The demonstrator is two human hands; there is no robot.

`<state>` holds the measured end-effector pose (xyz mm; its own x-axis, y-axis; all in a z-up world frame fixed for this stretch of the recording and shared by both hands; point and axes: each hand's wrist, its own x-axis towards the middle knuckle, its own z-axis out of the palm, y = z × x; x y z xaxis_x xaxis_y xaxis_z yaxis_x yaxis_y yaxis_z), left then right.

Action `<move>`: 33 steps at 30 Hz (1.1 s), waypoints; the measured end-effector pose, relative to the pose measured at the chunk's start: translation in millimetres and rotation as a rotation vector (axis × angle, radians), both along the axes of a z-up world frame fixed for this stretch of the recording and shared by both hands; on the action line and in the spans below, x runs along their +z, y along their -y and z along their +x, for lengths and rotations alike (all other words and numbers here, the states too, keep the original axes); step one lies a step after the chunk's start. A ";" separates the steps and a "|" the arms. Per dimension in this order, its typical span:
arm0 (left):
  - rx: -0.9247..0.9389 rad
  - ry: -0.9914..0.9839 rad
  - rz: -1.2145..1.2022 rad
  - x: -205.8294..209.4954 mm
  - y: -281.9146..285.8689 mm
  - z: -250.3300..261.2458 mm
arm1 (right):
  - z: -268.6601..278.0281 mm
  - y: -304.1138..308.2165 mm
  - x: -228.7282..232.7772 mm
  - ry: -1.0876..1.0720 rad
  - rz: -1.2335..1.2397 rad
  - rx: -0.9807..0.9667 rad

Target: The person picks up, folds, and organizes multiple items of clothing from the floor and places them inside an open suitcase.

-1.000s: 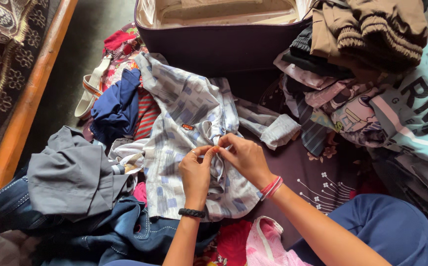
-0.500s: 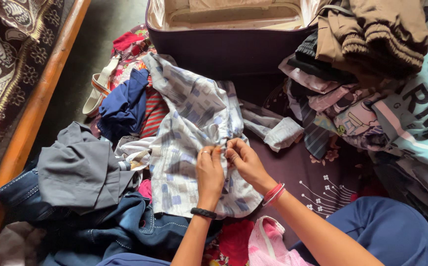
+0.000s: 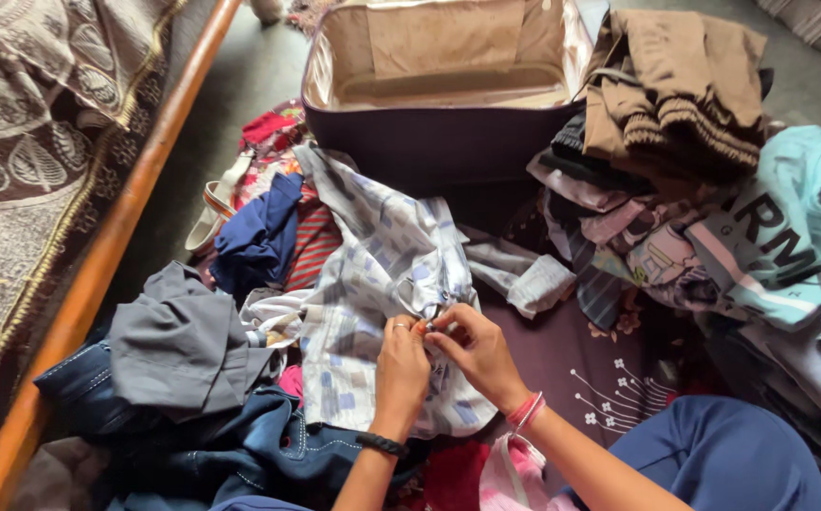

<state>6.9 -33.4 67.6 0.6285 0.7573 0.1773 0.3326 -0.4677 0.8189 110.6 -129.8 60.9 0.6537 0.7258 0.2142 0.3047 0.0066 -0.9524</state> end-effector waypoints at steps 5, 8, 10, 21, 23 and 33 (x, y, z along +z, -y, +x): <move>-0.032 0.005 0.092 21.1 -20.7 -27.2 | -20.5 -11.1 54.7 0.451 0.043 -0.059; 0.000 0.001 0.079 32.7 -30.2 -52.5 | -37.6 -19.2 70.9 0.438 0.046 0.001; 0.056 0.026 -0.048 31.9 -29.0 -62.9 | -50.8 -25.9 69.9 0.232 -0.010 0.025; 0.102 0.191 -0.507 -33.1 -28.9 -38.8 | -78.9 -28.1 11.8 -0.058 0.106 -0.178; 0.048 0.195 -0.569 -39.5 -37.3 -31.9 | -71.1 -31.9 -17.1 -0.166 0.196 -0.117; -0.137 0.144 0.185 -8.1 -29.0 -39.3 | -13.4 14.6 -68.3 -0.406 0.004 -0.139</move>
